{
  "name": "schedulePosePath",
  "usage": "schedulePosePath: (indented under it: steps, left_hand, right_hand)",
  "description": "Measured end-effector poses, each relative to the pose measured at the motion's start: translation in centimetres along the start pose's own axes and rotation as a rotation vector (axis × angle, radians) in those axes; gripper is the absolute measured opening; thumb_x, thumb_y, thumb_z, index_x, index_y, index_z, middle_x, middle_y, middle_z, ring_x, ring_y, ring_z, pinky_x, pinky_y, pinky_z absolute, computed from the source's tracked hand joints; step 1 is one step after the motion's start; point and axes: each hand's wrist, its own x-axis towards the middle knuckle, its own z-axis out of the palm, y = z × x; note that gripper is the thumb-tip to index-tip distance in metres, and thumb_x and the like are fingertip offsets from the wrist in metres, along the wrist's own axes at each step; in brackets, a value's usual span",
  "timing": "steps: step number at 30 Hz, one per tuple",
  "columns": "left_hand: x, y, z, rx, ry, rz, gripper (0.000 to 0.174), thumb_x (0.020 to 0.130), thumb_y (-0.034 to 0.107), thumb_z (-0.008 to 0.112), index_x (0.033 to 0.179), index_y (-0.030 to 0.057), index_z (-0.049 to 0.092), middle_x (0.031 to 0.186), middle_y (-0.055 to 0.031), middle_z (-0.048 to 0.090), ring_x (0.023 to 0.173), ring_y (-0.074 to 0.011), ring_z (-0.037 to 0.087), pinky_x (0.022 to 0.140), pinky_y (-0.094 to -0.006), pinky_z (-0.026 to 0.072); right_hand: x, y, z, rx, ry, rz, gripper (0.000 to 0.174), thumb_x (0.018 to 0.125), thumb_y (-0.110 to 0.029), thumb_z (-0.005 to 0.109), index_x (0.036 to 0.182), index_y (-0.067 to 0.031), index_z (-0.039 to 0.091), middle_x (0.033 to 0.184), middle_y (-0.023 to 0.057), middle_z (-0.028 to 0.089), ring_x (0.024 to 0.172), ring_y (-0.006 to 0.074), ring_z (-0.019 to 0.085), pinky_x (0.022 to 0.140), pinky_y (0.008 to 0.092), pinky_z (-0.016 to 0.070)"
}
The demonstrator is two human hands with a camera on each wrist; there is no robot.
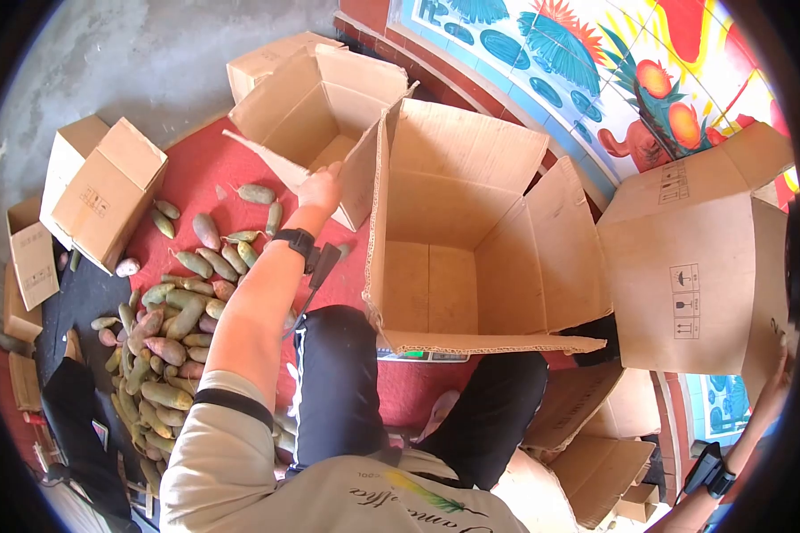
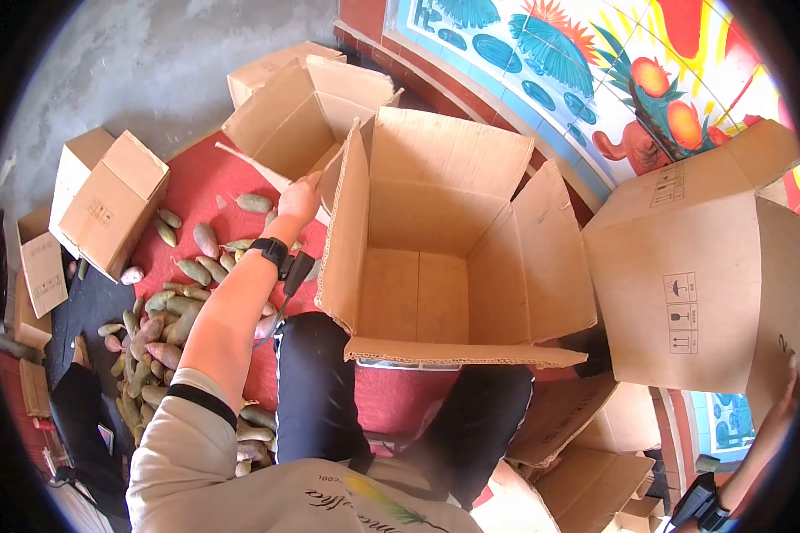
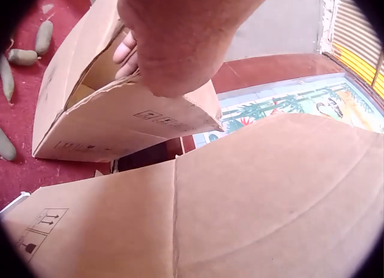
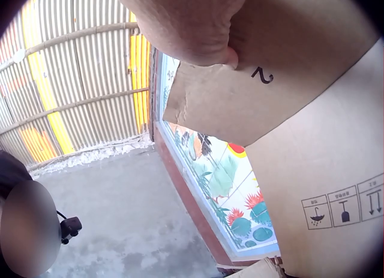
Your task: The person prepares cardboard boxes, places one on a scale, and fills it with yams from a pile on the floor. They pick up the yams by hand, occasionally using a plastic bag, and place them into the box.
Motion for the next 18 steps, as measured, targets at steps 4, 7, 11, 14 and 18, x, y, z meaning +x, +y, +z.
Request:
schedulePosePath:
  steps: [4, 7, 11, 14, 18]
  left_hand:
    - [-1.5, -0.3, -0.4, -0.172, -0.159, 0.024, 0.035, 0.080, 0.019, 0.046, 0.115, 0.0191, 0.047, 0.102, -0.0173, 0.056, 0.096, -0.0317, 0.053, 0.082, -0.0398, 0.0418]
    - [-2.6, -0.1, -0.5, -0.270, -0.181, 0.068, 0.035, 0.081, 0.022, 0.047, 0.115, 0.0116, 0.047, 0.102, -0.0184, 0.056, 0.098, -0.0329, 0.052, 0.082, -0.0392, 0.0417]
    - [-4.4, 0.8, -1.9, -0.503, -0.082, 0.092, 0.035, 0.085, 0.025, 0.046, 0.111, 0.0025, 0.049, 0.102, -0.0196, 0.056, 0.099, -0.0339, 0.051, 0.082, -0.0374, 0.0415]
    - [-6.6, 3.4, -6.0, -0.747, 0.026, 0.119, 0.033, 0.087, 0.025, 0.045, 0.111, 0.0022, 0.049, 0.102, -0.0207, 0.055, 0.099, -0.0312, 0.052, 0.082, -0.0351, 0.0416]
    - [-11.0, 8.2, -12.0, -0.835, 0.256, 0.280, 0.034, 0.087, 0.020, 0.044, 0.112, -0.0029, 0.047, 0.106, -0.0162, 0.053, 0.100, -0.0210, 0.052, 0.084, -0.0307, 0.0404]
  right_hand:
    - [-0.4, -0.6, 0.0, 0.083, -0.024, 0.061, 0.029, 0.089, -0.019, 0.046, 0.108, -0.0001, 0.054, 0.104, 0.0096, 0.059, 0.091, 0.0176, 0.055, 0.082, 0.0252, 0.0405]
    - [-0.4, -1.0, 0.6, 0.150, 0.088, 0.070, 0.030, 0.088, -0.018, 0.047, 0.111, -0.0007, 0.052, 0.106, 0.0095, 0.058, 0.093, 0.0157, 0.054, 0.084, 0.0248, 0.0396]
    - [-0.7, 0.6, 1.8, 0.283, 0.146, 0.189, 0.031, 0.087, -0.017, 0.049, 0.114, -0.0028, 0.051, 0.110, 0.0101, 0.056, 0.098, 0.0141, 0.052, 0.085, 0.0236, 0.0383]
    - [-0.1, 0.2, 2.2, 0.268, 0.210, 0.230, 0.028, 0.087, -0.017, 0.049, 0.112, -0.0036, 0.053, 0.106, 0.0096, 0.057, 0.094, 0.0137, 0.053, 0.083, 0.0240, 0.0398]
    - [2.4, -2.8, -0.6, 0.128, 0.308, 0.071, 0.021, 0.083, -0.015, 0.054, 0.100, -0.0027, 0.057, 0.092, 0.0084, 0.061, 0.081, 0.0150, 0.058, 0.071, 0.0250, 0.0446]
